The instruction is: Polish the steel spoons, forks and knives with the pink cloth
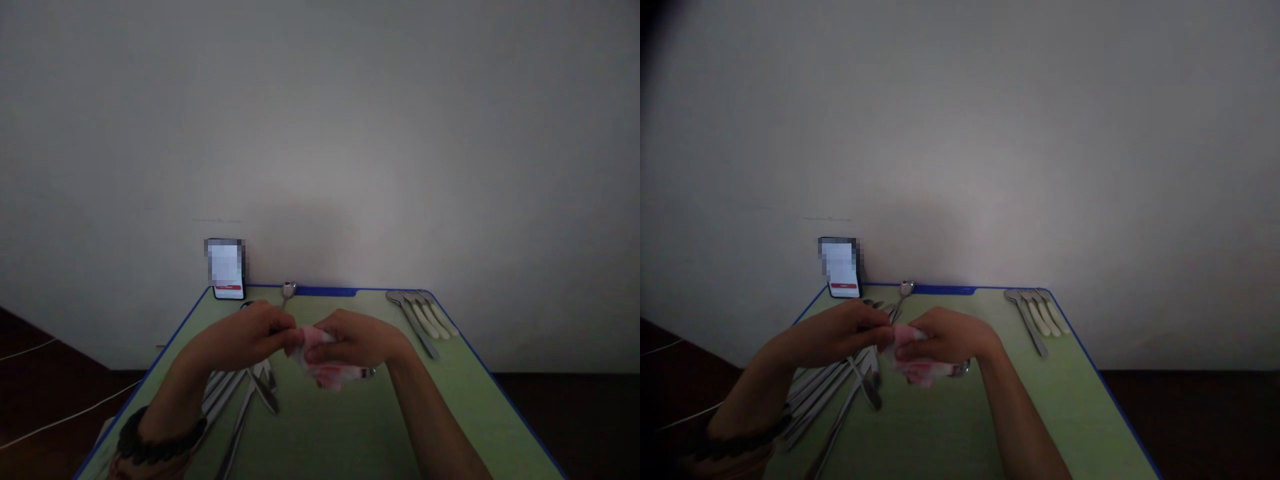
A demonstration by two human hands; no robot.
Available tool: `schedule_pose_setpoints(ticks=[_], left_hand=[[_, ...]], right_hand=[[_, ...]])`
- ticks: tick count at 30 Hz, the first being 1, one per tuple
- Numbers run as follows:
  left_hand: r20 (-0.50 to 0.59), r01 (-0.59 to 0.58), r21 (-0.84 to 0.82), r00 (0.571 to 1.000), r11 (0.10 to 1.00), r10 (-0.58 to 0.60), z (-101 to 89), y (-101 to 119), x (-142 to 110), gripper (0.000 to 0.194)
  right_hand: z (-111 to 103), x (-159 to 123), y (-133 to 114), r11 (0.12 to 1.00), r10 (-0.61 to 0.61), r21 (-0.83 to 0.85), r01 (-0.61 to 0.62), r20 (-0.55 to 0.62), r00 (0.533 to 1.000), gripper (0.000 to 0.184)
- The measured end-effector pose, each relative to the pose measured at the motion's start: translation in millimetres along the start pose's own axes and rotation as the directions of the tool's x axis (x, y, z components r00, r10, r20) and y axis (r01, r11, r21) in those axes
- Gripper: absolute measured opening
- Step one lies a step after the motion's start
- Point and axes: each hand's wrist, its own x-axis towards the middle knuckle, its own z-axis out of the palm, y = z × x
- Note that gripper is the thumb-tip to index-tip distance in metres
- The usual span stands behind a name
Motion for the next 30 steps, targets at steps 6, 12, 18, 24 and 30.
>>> schedule_pose_setpoints(ticks=[6,12,18,24,30], left_hand=[[-0.075,-0.002,0.051,0.997,0.999,0.006,0.6,-2,-2,0.037],[-0.269,0.063,0.016,0.962,0.998,-0.057,-5.4,-15,-9,0.041],[-0.514,0.101,-0.093,0.847,0.991,-0.134,7.3,3,7,0.039],[-0.606,0.061,-0.153,0.783,0.986,-0.143,43.5,18,41,0.033],[-0.596,0.109,-0.094,0.79,0.99,-0.144,45.7,10,45,0.03]], right_hand=[[-12,-16,9,0.996,0.078,0.039,-0.077,-0.048,0.996,0.028],[-19,-29,16,0.985,0.125,0.155,-0.074,-0.352,0.928,0.034],[-3,15,7,0.762,0.294,0.474,0.442,-0.861,0.415,0.036],[15,45,-6,0.456,0.515,0.497,0.738,-0.824,0.236,0.035],[26,52,-6,0.337,0.539,0.628,0.701,-0.74,0.404,0.033]])
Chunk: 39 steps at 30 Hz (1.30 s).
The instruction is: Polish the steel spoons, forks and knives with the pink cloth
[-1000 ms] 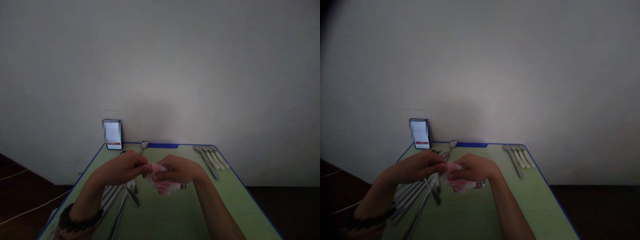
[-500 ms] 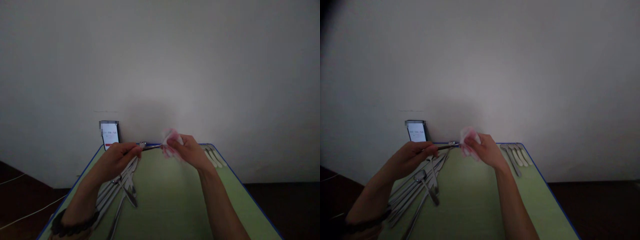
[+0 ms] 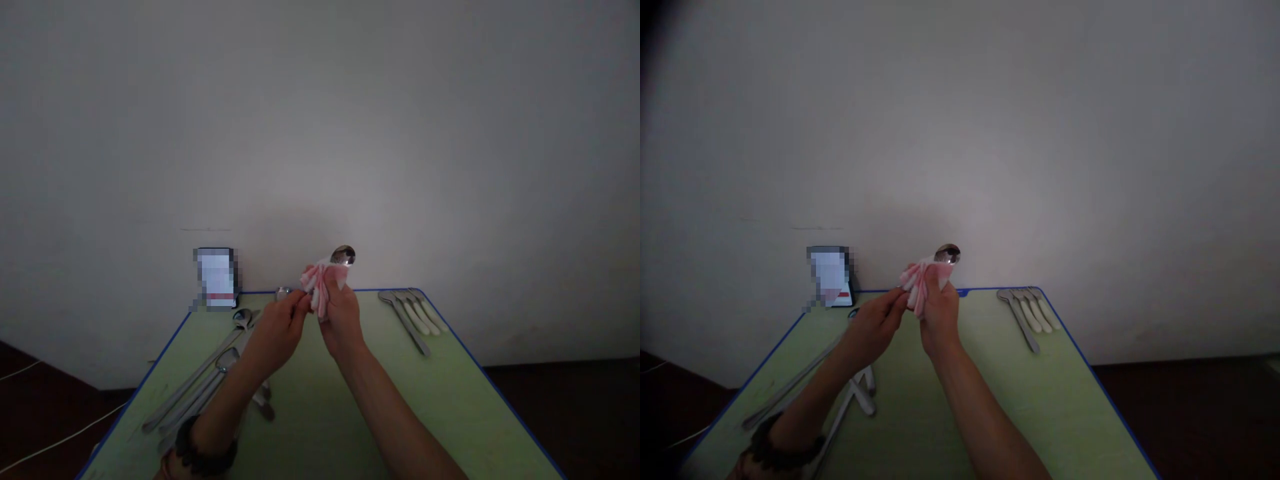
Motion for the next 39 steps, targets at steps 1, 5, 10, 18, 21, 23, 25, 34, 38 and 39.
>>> schedule_pose_setpoints(ticks=[1,5,10,18,21,23,25,34,38,39], left_hand=[[0.017,-0.002,0.013,1.0,1.0,0.001,-3.5,-1,0,0.031],[0.065,-0.014,0.01,0.998,1.0,0.013,-21.8,-2,-1,0.037],[0.136,-0.012,0.026,0.991,1.0,0.008,-51.2,-2,-6,0.039],[0.349,-0.052,0.038,0.937,0.998,0.035,-77.2,-18,-17,0.042],[0.477,-0.087,-0.021,0.874,0.996,0.086,-76.9,-20,-17,0.041],[0.528,-0.089,-0.048,0.843,0.995,0.101,-76.8,-20,-16,0.039],[0.539,-0.08,-0.057,0.837,0.995,0.099,-76.7,-20,-16,0.038],[0.483,-0.101,-0.004,0.871,0.995,0.09,-65.2,-16,-8,0.04],[0.455,-0.12,0.015,0.885,0.993,0.1,-68.3,-19,-7,0.039],[0.435,-0.126,0.027,0.894,0.992,0.102,-69.7,-21,-7,0.04]], right_hand=[[-2,2,0,1.0,-0.001,0.004,0.001,-0.003,1.0,0.032],[-11,15,-7,0.991,-0.131,-0.038,0.129,-0.032,0.991,0.032],[-30,22,-32,0.785,-0.402,-0.486,0.385,0.072,0.913,0.03],[-44,7,-75,0.367,0.284,-0.78,0.506,0.612,0.738,0.019],[-36,-1,-73,0.284,0.634,-0.805,0.52,0.565,0.528,0.013],[-31,-5,-68,0.281,0.727,-0.811,0.513,0.528,0.438,0.011],[-27,-5,-61,0.33,0.735,-0.802,0.497,0.549,0.398,0.012],[-27,4,-46,0.407,0.534,-0.736,0.541,0.672,0.513,0.026],[-38,9,-62,0.349,0.499,-0.789,0.506,0.613,0.612,0.026],[-42,11,-65,0.346,0.479,-0.797,0.495,0.603,0.637,0.026]])
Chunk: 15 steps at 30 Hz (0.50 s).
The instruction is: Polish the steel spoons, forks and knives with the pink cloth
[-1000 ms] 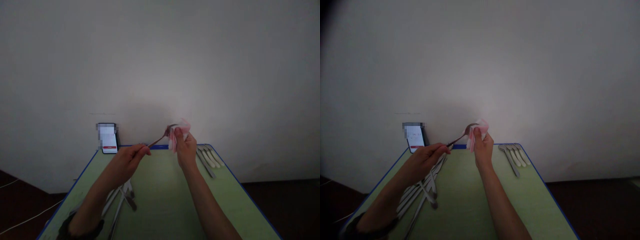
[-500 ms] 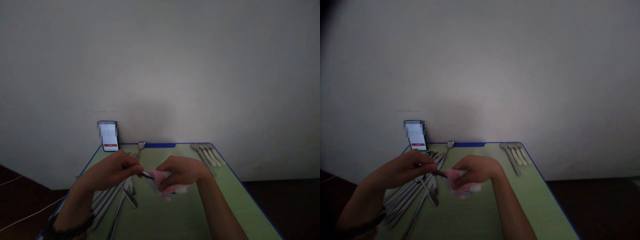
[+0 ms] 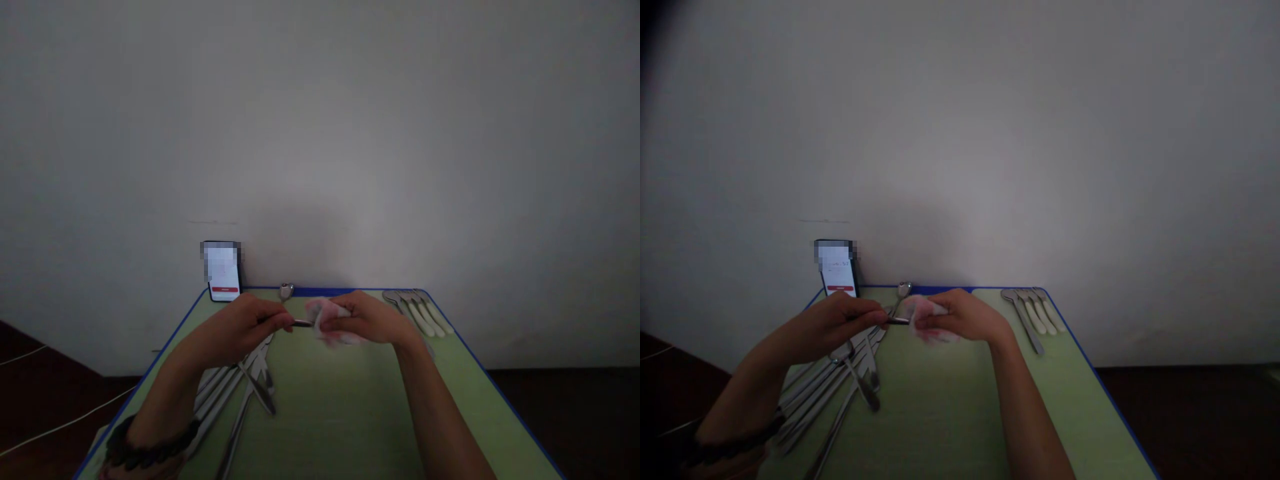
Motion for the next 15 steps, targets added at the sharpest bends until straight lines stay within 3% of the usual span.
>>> schedule_pose_setpoints(ticks=[3,5,7,8,9,11,13,15], left_hand=[[-0.115,0.008,0.001,0.993,1.0,-0.008,0.4,-6,0,0.043],[-0.24,0.032,-0.026,0.97,0.999,-0.037,6.6,-8,5,0.045],[-0.373,0.066,-0.063,0.924,0.996,-0.084,18.6,-4,14,0.046],[-0.415,0.083,-0.094,0.902,0.992,-0.115,26.3,-2,20,0.046],[-0.451,0.104,-0.129,0.88,0.986,-0.152,34.6,2,26,0.047],[-0.457,0.102,-0.169,0.873,0.98,-0.169,51.1,8,36,0.044],[-0.431,0.106,-0.222,0.881,0.969,-0.195,64.3,12,44,0.042],[-0.387,0.101,-0.302,0.896,0.948,-0.219,73.0,12,49,0.04]], right_hand=[[-2,-1,12,0.997,0.007,0.08,0.005,-0.152,0.988,0.026],[2,7,20,0.973,0.018,0.22,0.064,-0.351,0.936,0.026],[11,20,25,0.905,0.095,0.384,0.182,-0.6,0.794,0.028],[16,27,26,0.854,0.165,0.451,0.259,-0.706,0.688,0.029],[21,34,26,0.798,0.241,0.498,0.341,-0.781,0.576,0.031],[30,45,25,0.665,0.375,0.568,0.485,-0.816,0.44,0.035],[39,53,22,0.529,0.469,0.628,0.572,-0.777,0.419,0.036],[47,56,16,0.413,0.52,0.696,0.587,-0.71,0.475,0.036]])
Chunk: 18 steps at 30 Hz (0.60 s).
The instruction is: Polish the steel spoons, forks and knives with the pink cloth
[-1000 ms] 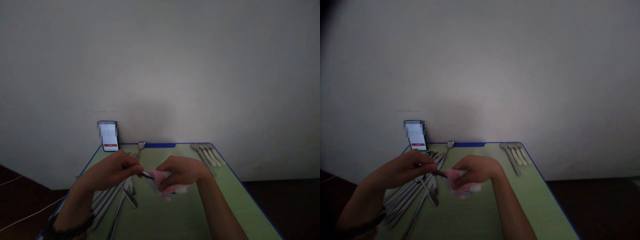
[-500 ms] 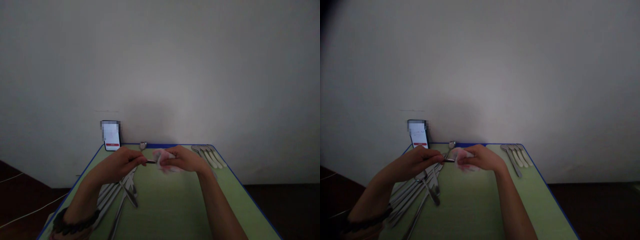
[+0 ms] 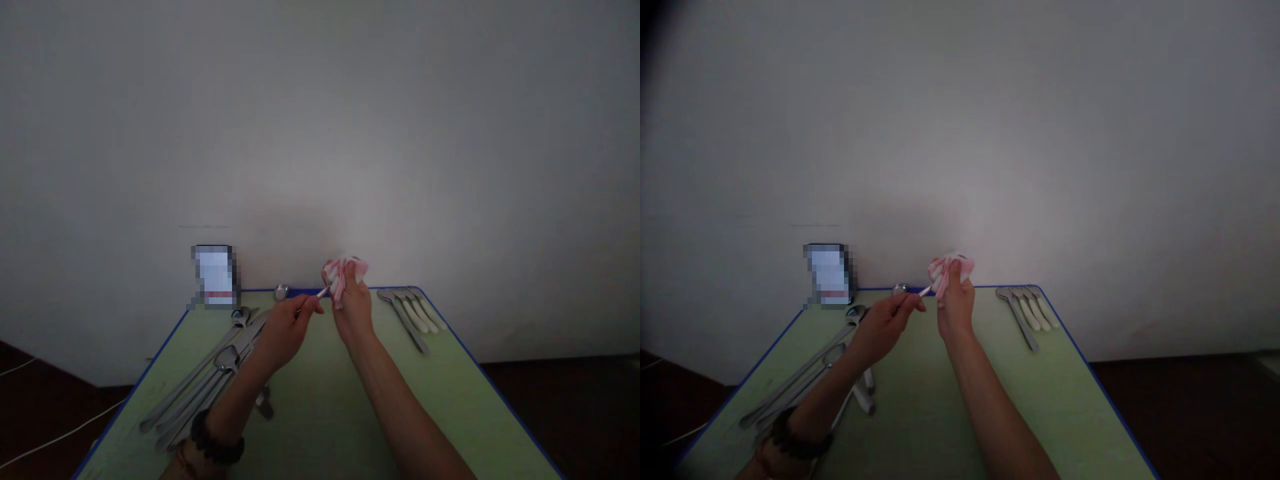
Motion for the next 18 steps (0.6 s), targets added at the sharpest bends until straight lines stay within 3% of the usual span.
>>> schedule_pose_setpoints(ticks=[4,7,10,14,18], left_hand=[[0.084,0.049,-0.137,0.996,0.989,-0.037,5.4,-9,4,0.036],[0.133,0.074,-0.169,0.99,0.983,-0.051,3.1,-12,6,0.038],[0.179,0.116,-0.204,0.981,0.972,-0.079,-2.6,-9,4,0.041],[0.279,0.136,-0.217,0.958,0.967,-0.072,-15.7,1,-2,0.042],[0.354,0.118,-0.176,0.934,0.977,-0.049,-21.0,4,-7,0.04]], right_hand=[[9,-13,6,0.983,0.179,0.029,-0.181,0.068,0.982,0.037],[10,-14,7,0.98,0.196,0.023,-0.198,0.09,0.977,0.035],[5,-7,3,0.995,0.099,0.02,-0.1,0.055,0.994,0.033],[-6,7,-10,0.984,-0.147,-0.1,0.15,0.039,0.988,0.034],[-8,13,-21,0.979,-0.187,-0.087,0.186,0.003,0.982,0.036]])
